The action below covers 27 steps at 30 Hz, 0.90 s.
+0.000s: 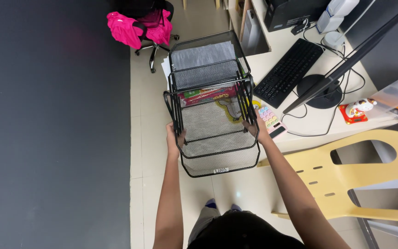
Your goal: The person assembles a black wire mesh document rack by hand. They pick up the frame and various mesh trays, inserting each tray into the frame one by one to build the multi-tiered organizer.
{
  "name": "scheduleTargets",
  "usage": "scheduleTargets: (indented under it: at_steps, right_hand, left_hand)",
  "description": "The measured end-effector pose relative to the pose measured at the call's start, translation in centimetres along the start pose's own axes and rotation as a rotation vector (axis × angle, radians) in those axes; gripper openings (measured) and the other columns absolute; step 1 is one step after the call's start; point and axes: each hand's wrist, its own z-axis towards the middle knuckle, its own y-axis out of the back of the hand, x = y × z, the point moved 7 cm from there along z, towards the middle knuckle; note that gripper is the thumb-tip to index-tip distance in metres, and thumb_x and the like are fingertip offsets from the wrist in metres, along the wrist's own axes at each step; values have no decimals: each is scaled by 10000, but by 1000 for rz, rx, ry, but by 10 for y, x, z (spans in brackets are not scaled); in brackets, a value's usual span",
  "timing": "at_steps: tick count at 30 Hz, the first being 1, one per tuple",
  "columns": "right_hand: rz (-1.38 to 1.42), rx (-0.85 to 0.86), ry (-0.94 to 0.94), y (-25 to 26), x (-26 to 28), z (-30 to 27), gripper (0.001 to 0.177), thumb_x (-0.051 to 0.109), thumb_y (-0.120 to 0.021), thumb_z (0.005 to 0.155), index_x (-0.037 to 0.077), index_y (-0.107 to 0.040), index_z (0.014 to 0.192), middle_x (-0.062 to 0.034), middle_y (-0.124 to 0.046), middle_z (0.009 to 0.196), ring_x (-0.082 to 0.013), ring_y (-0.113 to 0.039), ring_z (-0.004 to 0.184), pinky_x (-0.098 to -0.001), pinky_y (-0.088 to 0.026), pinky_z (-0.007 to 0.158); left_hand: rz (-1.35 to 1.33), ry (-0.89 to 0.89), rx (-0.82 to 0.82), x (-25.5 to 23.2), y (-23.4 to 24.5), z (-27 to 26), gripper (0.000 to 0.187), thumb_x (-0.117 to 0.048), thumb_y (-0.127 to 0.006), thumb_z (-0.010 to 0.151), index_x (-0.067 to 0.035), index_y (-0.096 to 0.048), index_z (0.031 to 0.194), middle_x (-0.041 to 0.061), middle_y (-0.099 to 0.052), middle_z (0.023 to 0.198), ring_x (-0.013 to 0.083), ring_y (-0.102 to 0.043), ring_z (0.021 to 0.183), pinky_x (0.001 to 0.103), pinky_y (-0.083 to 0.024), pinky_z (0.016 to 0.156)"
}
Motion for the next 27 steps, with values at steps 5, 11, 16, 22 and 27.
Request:
scheduleTargets:
  at_steps: [5,11,16,22,27]
  right_hand:
    - [528,111,1,-17,-17,-17,755,106,-750,864,46,-387,1524,-138,-552,1396,-218,-545,1227,-364,-525,915]
    - [142,-12,-15,-2,2,-12,606,147,-776,905,41,-516,1441,-151,-710,1215,-260,-657,918,-373,-554,809]
    - [13,-105,-116,2,-3,0,605,224,-860,794,19,-555,1274,-164,-741,1064,-320,-723,722,-404,-571,709]
    - [-94,-164,-19,6,5,7,486,275,-874,798,16,-577,1083,-199,-742,981,-392,-732,872,-455,-577,761]
    - [-189,-153,-53,8,10,10,520,329,-883,787,14,-575,1062,-198,-734,893,-431,-717,833,-485,-570,726]
  left_hand:
    - [-184,92,119,-50,-5,-28,882,114,-669,851,-99,-273,1610,100,-563,1378,168,-582,1062,317,-515,862]
    - [-98,-14,33,-33,-6,-20,767,148,-623,869,-64,-353,1554,88,-583,1340,170,-597,1130,279,-530,891]
    - [-722,428,-167,45,-10,3,404,-54,-574,998,-32,-547,1401,77,-603,1075,168,-594,922,309,-563,677]
    - [142,180,-182,2,-1,1,543,102,-743,783,-79,-536,1251,27,-634,933,151,-602,808,295,-545,684]
    - [258,95,-193,-5,-1,7,515,85,-794,773,-71,-515,1176,23,-648,949,139,-602,807,295,-535,709]
